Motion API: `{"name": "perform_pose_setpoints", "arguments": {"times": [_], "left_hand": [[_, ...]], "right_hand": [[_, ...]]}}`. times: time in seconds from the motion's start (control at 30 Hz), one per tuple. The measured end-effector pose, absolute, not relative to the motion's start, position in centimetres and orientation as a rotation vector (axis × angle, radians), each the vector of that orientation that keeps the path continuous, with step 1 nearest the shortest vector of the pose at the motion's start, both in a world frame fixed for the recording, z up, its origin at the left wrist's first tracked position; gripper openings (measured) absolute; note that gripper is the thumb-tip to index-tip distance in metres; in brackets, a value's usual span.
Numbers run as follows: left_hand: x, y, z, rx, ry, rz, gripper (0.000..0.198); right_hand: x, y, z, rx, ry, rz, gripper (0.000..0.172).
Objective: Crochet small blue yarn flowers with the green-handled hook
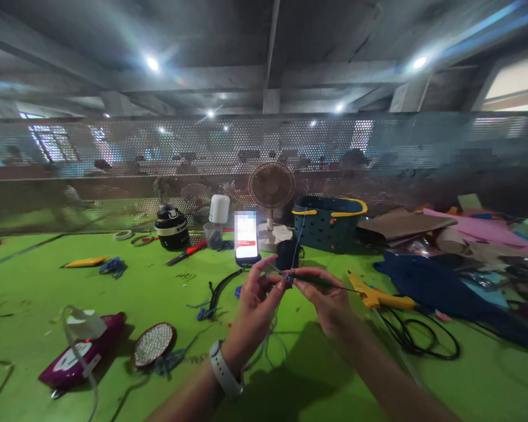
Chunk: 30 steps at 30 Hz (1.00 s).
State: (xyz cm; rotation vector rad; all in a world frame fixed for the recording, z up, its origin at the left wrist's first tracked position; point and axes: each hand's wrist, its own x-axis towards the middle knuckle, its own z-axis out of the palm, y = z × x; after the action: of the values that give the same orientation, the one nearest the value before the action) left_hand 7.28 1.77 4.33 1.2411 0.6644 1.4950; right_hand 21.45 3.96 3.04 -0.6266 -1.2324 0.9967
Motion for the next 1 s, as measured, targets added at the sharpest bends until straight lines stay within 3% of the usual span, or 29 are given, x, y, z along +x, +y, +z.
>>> {"name": "perform_pose_setpoints", "arguments": {"times": [0.47,1.0], "left_hand": [[7.4,1.83,4.03,1.113,0.634,1.503,0.049],[7.44,1.93,4.21,1.067,0.632,1.461,0.064]], "right_hand": [[21.24,3.62,3.66,-0.656,-1.262,1.001,0.012],[21.51,3.89,3.05,-0.647,-1.284,0.982,0.009]]}}
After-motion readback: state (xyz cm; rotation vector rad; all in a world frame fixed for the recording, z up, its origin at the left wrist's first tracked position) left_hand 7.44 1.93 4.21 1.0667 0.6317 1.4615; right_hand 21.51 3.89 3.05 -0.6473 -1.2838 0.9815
